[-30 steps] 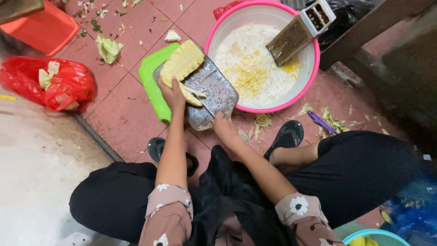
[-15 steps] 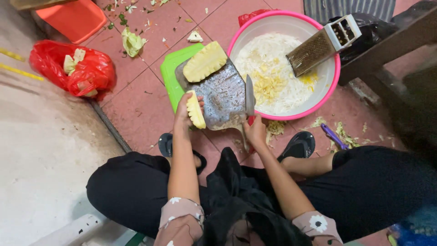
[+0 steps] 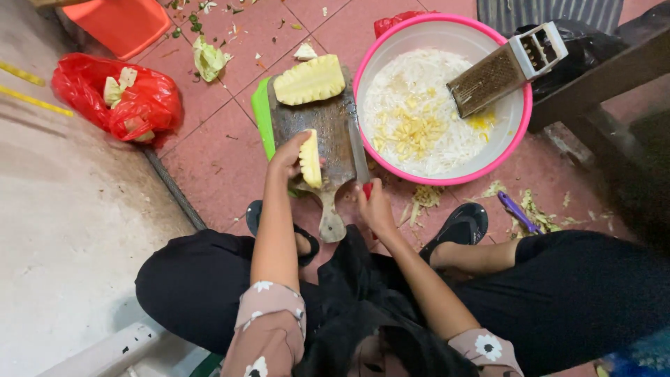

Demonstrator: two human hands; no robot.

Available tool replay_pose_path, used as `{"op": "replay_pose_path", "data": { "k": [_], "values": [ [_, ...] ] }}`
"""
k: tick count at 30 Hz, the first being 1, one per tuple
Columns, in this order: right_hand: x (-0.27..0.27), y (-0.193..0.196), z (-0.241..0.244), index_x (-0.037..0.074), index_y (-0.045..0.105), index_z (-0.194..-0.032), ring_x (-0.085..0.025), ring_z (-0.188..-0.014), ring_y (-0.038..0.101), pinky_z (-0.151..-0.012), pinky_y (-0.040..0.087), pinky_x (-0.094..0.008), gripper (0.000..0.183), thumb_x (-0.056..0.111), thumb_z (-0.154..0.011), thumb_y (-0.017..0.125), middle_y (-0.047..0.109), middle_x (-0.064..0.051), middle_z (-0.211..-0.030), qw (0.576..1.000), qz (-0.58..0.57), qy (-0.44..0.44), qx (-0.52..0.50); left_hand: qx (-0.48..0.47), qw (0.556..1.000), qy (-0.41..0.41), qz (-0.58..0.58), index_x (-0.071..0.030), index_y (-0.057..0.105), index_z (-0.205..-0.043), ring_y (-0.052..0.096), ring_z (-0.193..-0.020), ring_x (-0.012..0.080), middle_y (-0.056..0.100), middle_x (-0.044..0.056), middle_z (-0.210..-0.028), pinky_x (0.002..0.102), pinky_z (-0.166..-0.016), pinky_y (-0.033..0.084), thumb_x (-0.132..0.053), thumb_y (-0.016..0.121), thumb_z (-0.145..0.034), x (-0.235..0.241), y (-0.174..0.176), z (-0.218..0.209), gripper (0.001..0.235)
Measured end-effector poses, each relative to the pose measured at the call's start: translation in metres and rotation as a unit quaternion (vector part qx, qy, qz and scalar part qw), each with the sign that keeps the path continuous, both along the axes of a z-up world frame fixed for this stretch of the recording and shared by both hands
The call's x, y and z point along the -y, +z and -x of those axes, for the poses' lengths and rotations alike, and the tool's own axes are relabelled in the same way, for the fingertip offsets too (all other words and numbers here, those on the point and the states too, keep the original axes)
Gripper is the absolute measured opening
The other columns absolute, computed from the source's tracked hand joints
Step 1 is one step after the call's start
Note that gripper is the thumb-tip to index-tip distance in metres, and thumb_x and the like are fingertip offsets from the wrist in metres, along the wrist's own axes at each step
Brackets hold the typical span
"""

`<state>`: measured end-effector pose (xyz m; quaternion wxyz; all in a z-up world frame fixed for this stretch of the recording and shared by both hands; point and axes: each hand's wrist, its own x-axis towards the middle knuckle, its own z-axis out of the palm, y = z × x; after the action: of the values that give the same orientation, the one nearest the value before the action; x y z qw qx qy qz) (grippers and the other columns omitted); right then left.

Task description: Cutting pineapple and other vegetables into small pieces on a cutting board while sitting on the kitchen floor.

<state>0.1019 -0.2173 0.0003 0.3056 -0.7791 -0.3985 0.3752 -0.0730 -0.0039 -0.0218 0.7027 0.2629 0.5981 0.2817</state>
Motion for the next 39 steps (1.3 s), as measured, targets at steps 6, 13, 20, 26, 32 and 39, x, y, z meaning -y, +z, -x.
{"op": "replay_pose_path", "data": {
  "k": [6,13,20,26,32,39],
  "values": [
    [-0.011,0.012,0.003,0.016,0.048,-0.115,-0.046,-0.096,0.071,-0.081,0.058,-0.054,0.032,0.042,-0.099,0.055,0.072,-0.026,-0.090,0.994,0.041,0.075,0.063,0.121,0.974,-0.158,0.104,0.011,0.051,-0.122,0.074,-0.086,0.0483,0.066,0.036,-0.110,0.060,-0.070,0.064,-0.026,0.063,-0.091,-0.011,0.009,-0.024,0.050],
    [-0.025,0.030,-0.001,0.013,0.042,-0.116,-0.047,-0.097,0.071,-0.085,0.056,-0.059,0.029,0.038,-0.102,0.048,0.073,-0.025,-0.095,0.990,0.078,0.085,0.077,0.004,0.992,-0.129,-0.002,0.009,0.055,-0.128,0.077,-0.088,0.0366,0.066,0.025,-0.118,0.045,-0.075,0.068,-0.009,0.080,-0.079,-0.011,-0.006,0.006,0.058],
    [-0.060,0.007,-0.046,0.010,0.038,-0.116,-0.052,-0.099,0.069,-0.088,0.053,-0.062,0.020,0.027,-0.106,0.040,0.070,-0.030,-0.101,0.981,0.067,0.109,0.145,-0.372,0.885,-0.164,-0.227,-0.043,0.071,-0.122,0.076,-0.093,0.0213,0.077,0.006,-0.101,0.029,-0.081,0.064,-0.043,0.098,-0.052,-0.006,-0.026,-0.008,0.074],
    [-0.044,0.000,-0.038,0.010,0.040,-0.113,-0.054,-0.095,0.070,-0.084,0.055,-0.062,0.023,0.030,-0.104,0.046,0.070,-0.031,-0.095,0.969,0.077,0.175,0.159,-0.368,0.855,-0.215,-0.294,-0.024,0.077,-0.109,0.071,-0.098,0.0332,0.074,0.018,-0.104,0.041,-0.086,0.056,-0.038,0.092,-0.065,-0.013,0.074,0.012,0.049],
    [-0.017,0.028,-0.018,0.010,0.042,-0.114,-0.053,-0.096,0.070,-0.081,0.056,-0.063,0.027,0.035,-0.105,0.043,0.070,-0.030,-0.095,0.973,0.076,0.181,0.123,-0.399,0.817,-0.269,-0.317,-0.022,0.073,-0.115,0.071,-0.099,0.0385,0.074,0.021,-0.102,0.047,-0.083,0.056,-0.047,0.084,-0.073,-0.044,0.087,0.000,0.050],
    [0.006,0.066,-0.008,0.012,0.042,-0.111,-0.052,-0.090,0.071,-0.082,0.056,-0.062,0.024,0.035,-0.106,0.038,0.070,-0.026,-0.099,0.966,0.042,0.192,0.167,-0.436,0.786,-0.304,-0.315,-0.022,0.069,-0.117,0.070,-0.104,0.0406,0.072,0.022,-0.102,0.048,-0.087,0.056,-0.051,0.079,-0.074,-0.056,0.087,-0.023,0.053]
  ]
}}
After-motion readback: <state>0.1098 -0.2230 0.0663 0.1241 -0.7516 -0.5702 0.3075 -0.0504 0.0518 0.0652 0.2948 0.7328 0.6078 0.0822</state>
